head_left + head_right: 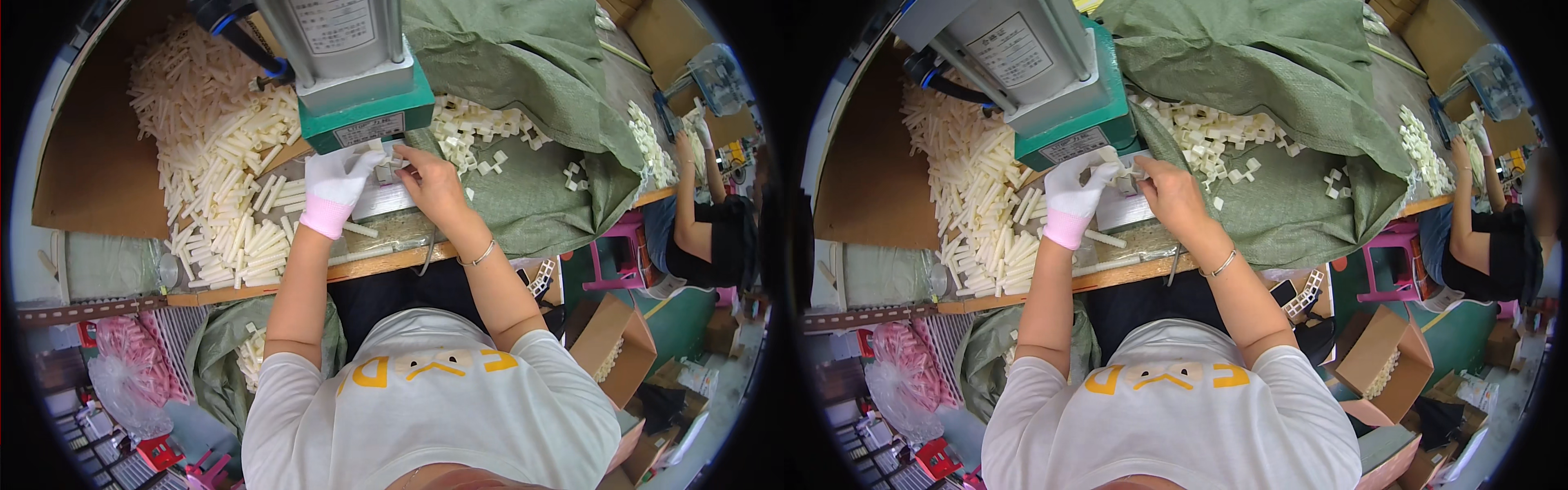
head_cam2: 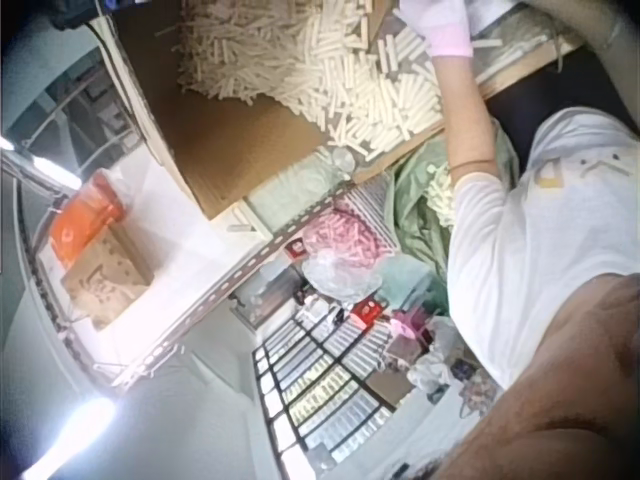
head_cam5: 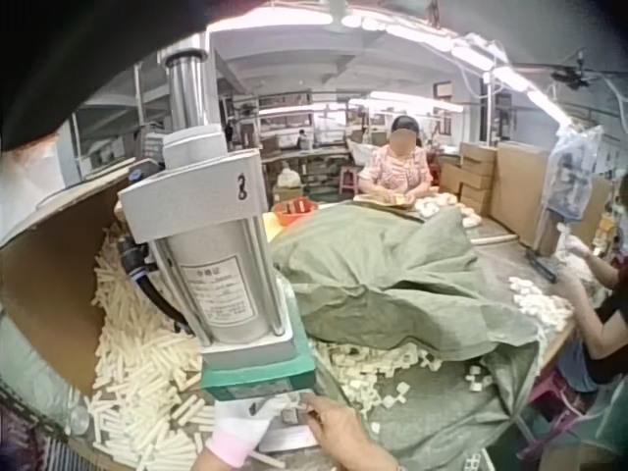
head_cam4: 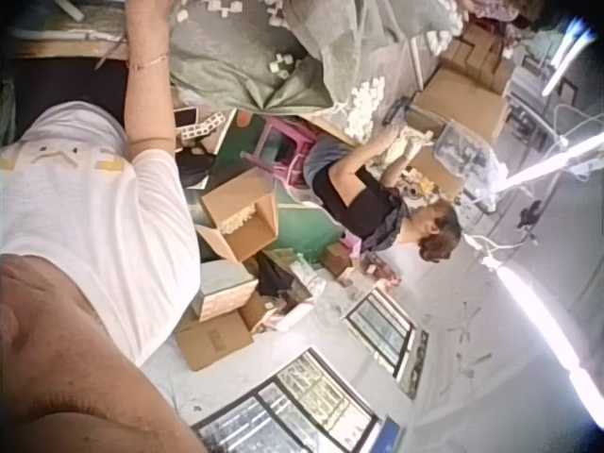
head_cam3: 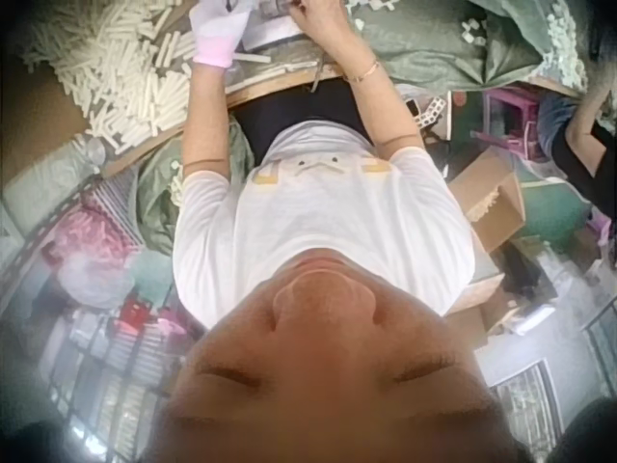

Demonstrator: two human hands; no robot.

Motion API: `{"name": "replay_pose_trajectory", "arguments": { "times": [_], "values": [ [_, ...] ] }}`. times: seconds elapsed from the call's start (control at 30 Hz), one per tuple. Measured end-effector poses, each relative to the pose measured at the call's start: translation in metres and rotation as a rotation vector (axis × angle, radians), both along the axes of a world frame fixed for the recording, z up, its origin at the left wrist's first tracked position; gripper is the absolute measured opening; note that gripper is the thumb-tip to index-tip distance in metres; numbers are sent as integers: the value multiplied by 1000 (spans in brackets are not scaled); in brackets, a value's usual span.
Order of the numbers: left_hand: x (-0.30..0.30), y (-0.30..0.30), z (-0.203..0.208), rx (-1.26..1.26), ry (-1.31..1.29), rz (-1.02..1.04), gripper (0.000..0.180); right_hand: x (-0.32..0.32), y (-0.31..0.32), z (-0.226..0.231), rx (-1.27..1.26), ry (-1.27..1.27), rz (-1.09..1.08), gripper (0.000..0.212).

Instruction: Manually assemble small plastic pieces and process them using a desktop pneumatic or ultrasonic press machine.

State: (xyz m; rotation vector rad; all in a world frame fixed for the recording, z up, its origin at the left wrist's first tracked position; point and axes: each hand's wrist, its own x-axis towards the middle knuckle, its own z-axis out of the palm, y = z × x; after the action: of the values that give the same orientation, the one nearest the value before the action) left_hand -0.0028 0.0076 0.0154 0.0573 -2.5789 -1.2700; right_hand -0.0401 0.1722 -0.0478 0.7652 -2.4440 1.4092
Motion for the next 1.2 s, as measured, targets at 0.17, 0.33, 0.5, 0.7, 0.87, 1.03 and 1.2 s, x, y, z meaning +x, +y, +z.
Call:
{"name": "replay_pose_trajectory", "arguments": {
  "times": [0.17,0.33,0.5,0.7,0.87,1.03,1.2],
  "values": [
    [2,-8,-9,-129,51,48,33,-18,66,-4,-4,-35,-357,30],
    [-2,1,-30,-121,207,62,30,-45,153,-35,525,43,-419,45],
    [6,11,-43,152,255,49,25,-36,153,-32,441,-35,-209,41],
    [12,-94,-30,527,69,235,17,-14,169,-25,210,-267,-270,21],
    [-10,-132,-18,-660,-582,51,18,-3,131,5,-232,-396,-135,23],
    [-36,-130,-45,-1043,-611,-140,23,-6,49,23,-554,-613,65,20],
    [-31,-120,-41,-781,-393,-221,20,-22,9,12,-552,-786,135,16]
  ]
}}
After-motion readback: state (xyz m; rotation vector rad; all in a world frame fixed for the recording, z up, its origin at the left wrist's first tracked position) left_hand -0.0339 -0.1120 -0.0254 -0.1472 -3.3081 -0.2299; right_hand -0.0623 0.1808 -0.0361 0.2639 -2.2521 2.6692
